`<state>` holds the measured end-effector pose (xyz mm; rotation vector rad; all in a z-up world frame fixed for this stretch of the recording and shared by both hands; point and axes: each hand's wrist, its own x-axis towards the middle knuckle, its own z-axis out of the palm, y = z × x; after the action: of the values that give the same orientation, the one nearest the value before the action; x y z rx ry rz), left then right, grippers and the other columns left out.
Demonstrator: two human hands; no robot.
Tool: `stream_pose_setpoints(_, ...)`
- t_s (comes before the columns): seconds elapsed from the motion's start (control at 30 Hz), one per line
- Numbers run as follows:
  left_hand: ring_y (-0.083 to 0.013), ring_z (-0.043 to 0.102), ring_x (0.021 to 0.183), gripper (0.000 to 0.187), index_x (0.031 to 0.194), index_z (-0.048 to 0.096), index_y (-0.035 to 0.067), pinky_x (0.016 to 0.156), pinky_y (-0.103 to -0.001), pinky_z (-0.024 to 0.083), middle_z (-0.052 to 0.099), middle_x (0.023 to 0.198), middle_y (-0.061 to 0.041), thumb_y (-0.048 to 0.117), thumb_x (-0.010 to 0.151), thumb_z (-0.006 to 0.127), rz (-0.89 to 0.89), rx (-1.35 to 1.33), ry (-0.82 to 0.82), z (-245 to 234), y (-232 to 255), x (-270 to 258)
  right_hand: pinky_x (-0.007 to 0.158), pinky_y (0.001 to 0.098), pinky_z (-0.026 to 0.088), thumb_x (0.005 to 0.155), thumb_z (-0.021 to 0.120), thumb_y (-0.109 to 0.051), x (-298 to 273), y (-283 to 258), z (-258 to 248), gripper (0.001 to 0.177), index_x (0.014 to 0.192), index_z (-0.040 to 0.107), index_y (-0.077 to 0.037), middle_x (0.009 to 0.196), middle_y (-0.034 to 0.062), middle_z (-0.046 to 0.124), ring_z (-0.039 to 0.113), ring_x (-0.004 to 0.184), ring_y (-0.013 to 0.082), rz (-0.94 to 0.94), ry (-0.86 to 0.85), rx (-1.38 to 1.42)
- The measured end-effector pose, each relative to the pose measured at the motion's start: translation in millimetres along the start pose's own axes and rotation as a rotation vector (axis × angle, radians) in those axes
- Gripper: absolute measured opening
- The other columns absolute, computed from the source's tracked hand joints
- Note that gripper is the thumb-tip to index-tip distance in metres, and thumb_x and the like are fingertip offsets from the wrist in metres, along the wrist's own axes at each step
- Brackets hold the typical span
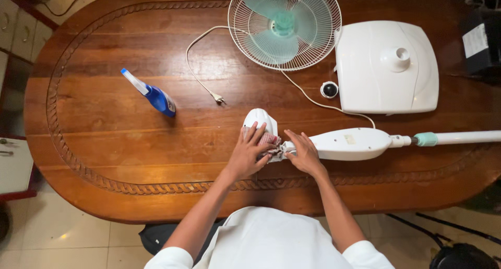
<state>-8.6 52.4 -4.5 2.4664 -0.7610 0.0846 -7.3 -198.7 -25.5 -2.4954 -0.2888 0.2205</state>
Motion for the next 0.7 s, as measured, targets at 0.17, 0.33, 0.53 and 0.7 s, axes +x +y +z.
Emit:
stream_pose_setpoints(0.17,-0.0473,0.019,0.150,0.051,0.141,0.061,0.031,0.118,-0.072,0.011,0.026,0.165,-0.022,0.045,0.093,0.067,-0.335,-0.055,0.066,3,-22,40,0.125,0.0431,0.021,0.084,0.078,-0.023,2,2,2,0.077,0.152,0.043,-0.018,0.157,0.0068,0.046,0.039,0.146,0.0308,0.009,-0.033,-0.007)
stream_pose_setpoints(0.33,-0.0521,0.022,0.149,0.051,0.142,0.060,0.030,0.116,-0.069,0.018,0.027,0.163,-0.027,0.037,0.092,0.066,-0.705,-0.175,0.370,31,13,57,0.125,0.0429,0.020,0.083,0.078,-0.024,9,5,-2,0.076,0.151,0.043,-0.019,0.158,0.0061,0.044,0.037,0.147,0.0303,0.027,-0.054,-0.027)
stream_pose_setpoints(0.53,-0.0496,0.022,0.153,0.045,0.130,0.069,0.029,0.120,-0.069,0.018,0.032,0.165,-0.022,0.028,0.085,0.071,-0.297,-0.016,0.254,19,30,8,0.125,0.0433,0.022,0.082,0.078,-0.026,5,6,2,0.077,0.151,0.045,-0.021,0.158,0.0055,0.045,0.038,0.147,0.0309,-0.001,-0.064,-0.036)
stream_pose_setpoints(0.7,-0.0481,0.020,0.155,0.040,0.130,0.068,0.030,0.121,-0.065,0.018,0.029,0.167,-0.020,0.036,0.090,0.070,-0.038,-0.072,0.086,1,-4,-8,0.125,0.0437,0.021,0.083,0.078,-0.025,8,8,2,0.074,0.150,0.046,-0.022,0.158,0.0056,0.045,0.036,0.147,0.0332,0.033,-0.081,-0.026)
